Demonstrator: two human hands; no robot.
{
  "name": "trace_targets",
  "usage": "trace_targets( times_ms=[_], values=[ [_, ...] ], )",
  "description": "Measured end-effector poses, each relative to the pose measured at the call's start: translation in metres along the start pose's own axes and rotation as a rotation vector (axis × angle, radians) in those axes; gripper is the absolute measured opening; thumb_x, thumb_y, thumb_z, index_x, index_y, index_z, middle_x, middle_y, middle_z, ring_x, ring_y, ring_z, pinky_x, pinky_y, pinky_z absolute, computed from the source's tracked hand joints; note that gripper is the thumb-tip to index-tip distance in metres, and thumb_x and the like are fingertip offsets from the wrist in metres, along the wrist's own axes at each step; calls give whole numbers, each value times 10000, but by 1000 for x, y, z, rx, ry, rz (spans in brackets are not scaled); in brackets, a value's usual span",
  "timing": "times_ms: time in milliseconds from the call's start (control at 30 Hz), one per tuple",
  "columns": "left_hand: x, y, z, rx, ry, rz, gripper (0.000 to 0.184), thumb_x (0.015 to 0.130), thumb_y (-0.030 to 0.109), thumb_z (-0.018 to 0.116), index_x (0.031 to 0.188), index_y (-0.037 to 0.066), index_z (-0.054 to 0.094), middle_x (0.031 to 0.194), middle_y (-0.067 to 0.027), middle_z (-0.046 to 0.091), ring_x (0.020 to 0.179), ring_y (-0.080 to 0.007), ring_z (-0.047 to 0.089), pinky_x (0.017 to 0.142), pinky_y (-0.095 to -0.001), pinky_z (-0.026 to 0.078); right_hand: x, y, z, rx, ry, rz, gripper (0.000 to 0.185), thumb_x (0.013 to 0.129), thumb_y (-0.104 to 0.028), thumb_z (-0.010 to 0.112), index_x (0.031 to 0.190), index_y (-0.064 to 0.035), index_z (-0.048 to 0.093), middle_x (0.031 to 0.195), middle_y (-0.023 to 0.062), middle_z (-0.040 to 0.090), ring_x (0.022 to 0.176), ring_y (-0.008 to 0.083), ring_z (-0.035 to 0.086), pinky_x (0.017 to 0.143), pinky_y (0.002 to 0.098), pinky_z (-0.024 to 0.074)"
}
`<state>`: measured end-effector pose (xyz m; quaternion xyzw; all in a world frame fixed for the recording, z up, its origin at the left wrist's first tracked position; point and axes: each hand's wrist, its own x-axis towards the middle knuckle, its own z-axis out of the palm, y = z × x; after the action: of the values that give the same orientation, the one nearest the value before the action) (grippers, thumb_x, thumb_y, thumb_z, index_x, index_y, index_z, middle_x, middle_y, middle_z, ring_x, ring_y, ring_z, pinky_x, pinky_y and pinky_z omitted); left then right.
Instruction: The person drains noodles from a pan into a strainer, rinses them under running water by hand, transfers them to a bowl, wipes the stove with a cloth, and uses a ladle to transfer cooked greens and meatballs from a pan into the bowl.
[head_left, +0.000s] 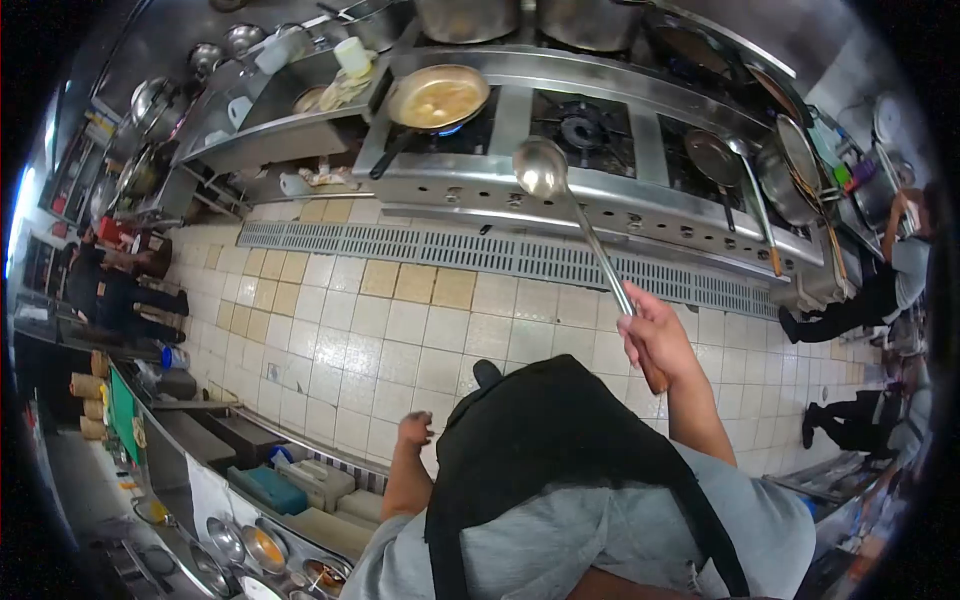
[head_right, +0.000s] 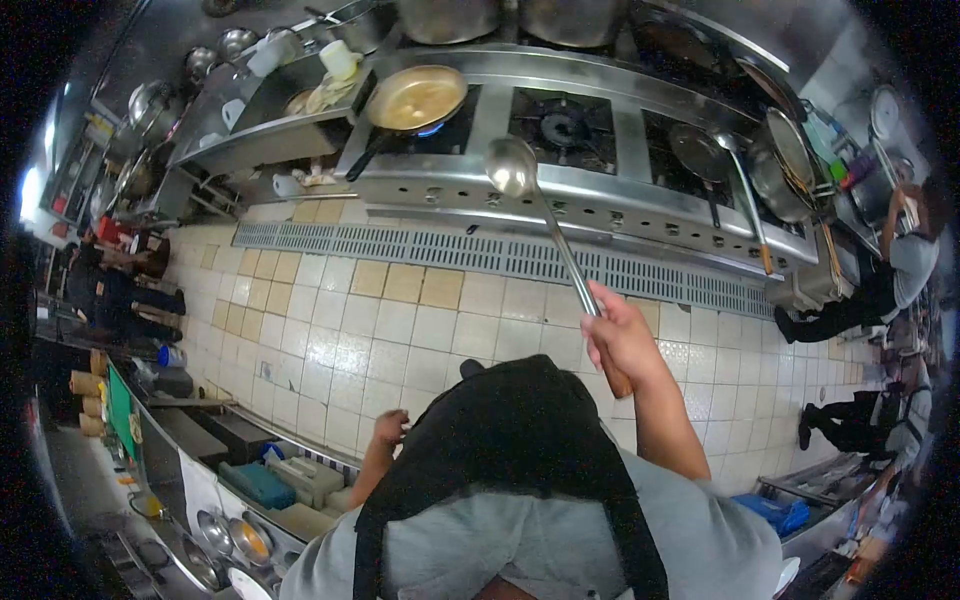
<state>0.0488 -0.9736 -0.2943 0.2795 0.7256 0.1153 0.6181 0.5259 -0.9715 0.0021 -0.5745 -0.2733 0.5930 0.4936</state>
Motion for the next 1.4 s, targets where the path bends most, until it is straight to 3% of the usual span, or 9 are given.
trace_targets(
  times_ms=[200, 400, 600, 733, 867, 967, 1067, 1167, 1400],
  values=[
    [-1, 34, -76, -220, 188, 42, 403, 866, 241, 618, 1196, 28, 529, 973, -113, 616, 626, -198, 592, 465, -306, 421, 88, -46, 69, -79, -39, -128, 616, 868, -37, 549, 1432, -34, 300, 705, 34, 533, 437, 110, 496, 375, 256, 410],
    [2, -26, -82, -414, 235, -67, 378, 857, 236, 610, 1158, 21, 533, 979, -109, 603, 645, -247, 596, 473, -328, 442, 163, -75, 107, -155, -30, -127, 602, 876, -53, 555, 1430, -78, 322, 711, 24, 534, 446, 99, 496, 376, 244, 403],
    [11, -114, -64, 403, 46, 115, 405, 881, 253, 578, 1210, 24, 519, 1056, -133, 608, 708, -279, 609, 577, -372, 470, 243, -70, 121, -209, -15, -120, 662, 858, -71, 570, 1450, -56, 275, 713, 33, 544, 453, 126, 511, 384, 288, 419],
    [43, -138, -69, 447, 68, 124, 424, 898, 265, 556, 1245, 26, 510, 1107, -149, 610, 751, -300, 618, 647, -401, 489, 293, -62, 133, -284, 5, -94, 678, 851, -80, 580, 1446, -23, 259, 720, 44, 547, 456, 134, 515, 381, 293, 419],
    [50, -68, -75, 87, 157, 20, 431, 911, 268, 542, 1263, 25, 495, 1140, -153, 607, 789, -299, 621, 678, -407, 497, 320, -70, 148, -108, -69, 35, 683, 858, -81, 575, 1445, -31, 230, 732, 49, 548, 476, 138, 520, 393, 295, 424],
    [23, 48, -65, -264, 243, -77, 427, 919, 265, 538, 1265, 23, 480, 1151, -146, 600, 815, -281, 619, 672, -396, 496, 333, -83, 152, 392, -246, 188, 436, 887, -99, 569, 1267, -51, 361, 741, 49, 540, 521, 109, 514, 392, 262, 421],
    [20, 111, -61, -317, 247, -69, 424, 924, 263, 535, 1267, 21, 469, 1158, -141, 596, 832, -269, 618, 668, -388, 495, 341, -98, 149, 732, -348, 342, 400, 891, -93, 564, 1233, -61, 359, 752, 48, 538, 529, 104, 506, 393, 231, 407],
    [34, 133, -68, -381, 217, -67, 378, 902, 203, 566, 1224, 10, 522, 1115, -126, 611, 774, -236, 629, 653, -377, 502, 336, -104, 155, 669, -358, 286, 467, 887, -91, 571, 1279, -61, 319, 757, 56, 543, 523, 111, 502, 391, 222, 395],
    [94, 114, -147, 417, 43, 130, 316, 900, 191, 538, 1162, 25, 601, 1025, -123, 664, 830, -233, 647, 694, -361, 507, 301, -97, 188, 411, -266, 132, 473, 918, -92, 508, 1361, -44, 350, 766, 36, 538, 481, 83, 492, 369, 223, 415]
  ],
)
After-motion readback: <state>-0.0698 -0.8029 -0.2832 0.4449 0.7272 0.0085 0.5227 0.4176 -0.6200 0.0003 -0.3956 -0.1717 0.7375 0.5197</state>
